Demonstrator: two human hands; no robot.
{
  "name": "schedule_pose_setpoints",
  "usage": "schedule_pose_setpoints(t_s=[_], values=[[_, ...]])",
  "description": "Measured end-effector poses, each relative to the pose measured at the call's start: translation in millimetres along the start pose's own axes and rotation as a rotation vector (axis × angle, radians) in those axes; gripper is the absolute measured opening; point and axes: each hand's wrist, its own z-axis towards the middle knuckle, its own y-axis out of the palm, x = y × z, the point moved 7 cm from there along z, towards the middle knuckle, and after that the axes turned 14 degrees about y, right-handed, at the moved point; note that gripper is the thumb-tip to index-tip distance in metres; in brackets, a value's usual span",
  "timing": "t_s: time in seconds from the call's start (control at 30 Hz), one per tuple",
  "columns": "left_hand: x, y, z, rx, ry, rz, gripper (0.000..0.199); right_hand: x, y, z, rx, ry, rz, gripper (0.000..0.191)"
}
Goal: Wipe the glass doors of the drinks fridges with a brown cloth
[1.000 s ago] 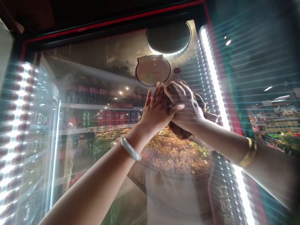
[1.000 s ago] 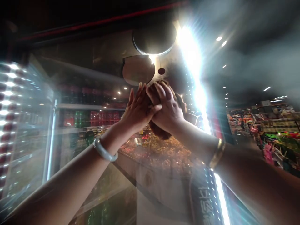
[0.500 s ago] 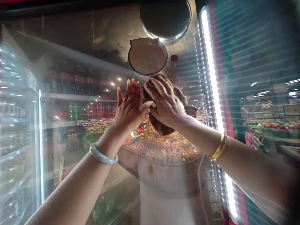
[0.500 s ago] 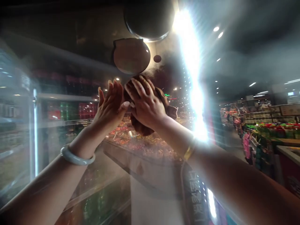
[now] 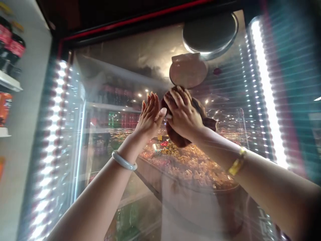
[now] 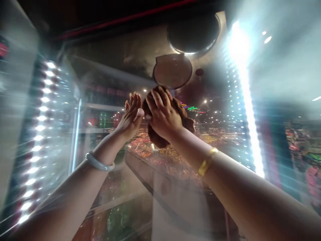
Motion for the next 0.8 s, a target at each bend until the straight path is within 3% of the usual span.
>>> schedule_pose_setpoints(t_s=[0.07,0.13,0.27,0.33,0.4,0.53,0.63,0.7,0.8], values=[[-11,-7.4,-9,0.008,-0.004,0.014,0.086,-3,0,-23,-0.061,-0.146,0.023,0.068],[-21,-14.7,-16,0.005,-0.018,0.015,0.082,10,-3,-29,-0.057,-0.193,0.026,0.070],[-40,-26.2,-25,-0.011,-0.087,0.012,0.079,22,-4,21,0.088,-0.032,0.072,0.064],[-48,-29.7,-27,-0.013,-0.106,0.016,0.081,3,5,47,0.149,0.035,0.130,0.063],[-52,-32.1,-28,-0.015,-0.098,0.018,0.083,-28,19,54,0.146,0.046,0.171,0.063],[-60,-39.8,-35,-0.020,-0.107,0.051,0.082,-76,39,8,-0.005,-0.144,0.145,0.066],[-72,-47.1,-43,-0.048,-0.157,0.072,0.083,-71,34,-19,-0.057,-0.311,0.109,0.068],[-81,-52.2,-48,-0.052,-0.169,0.076,0.081,-56,27,-5,-0.035,-0.268,0.110,0.065],[-91,-58.2,-53,-0.038,-0.165,0.080,0.077,-51,26,45,0.014,-0.062,0.142,0.062]])
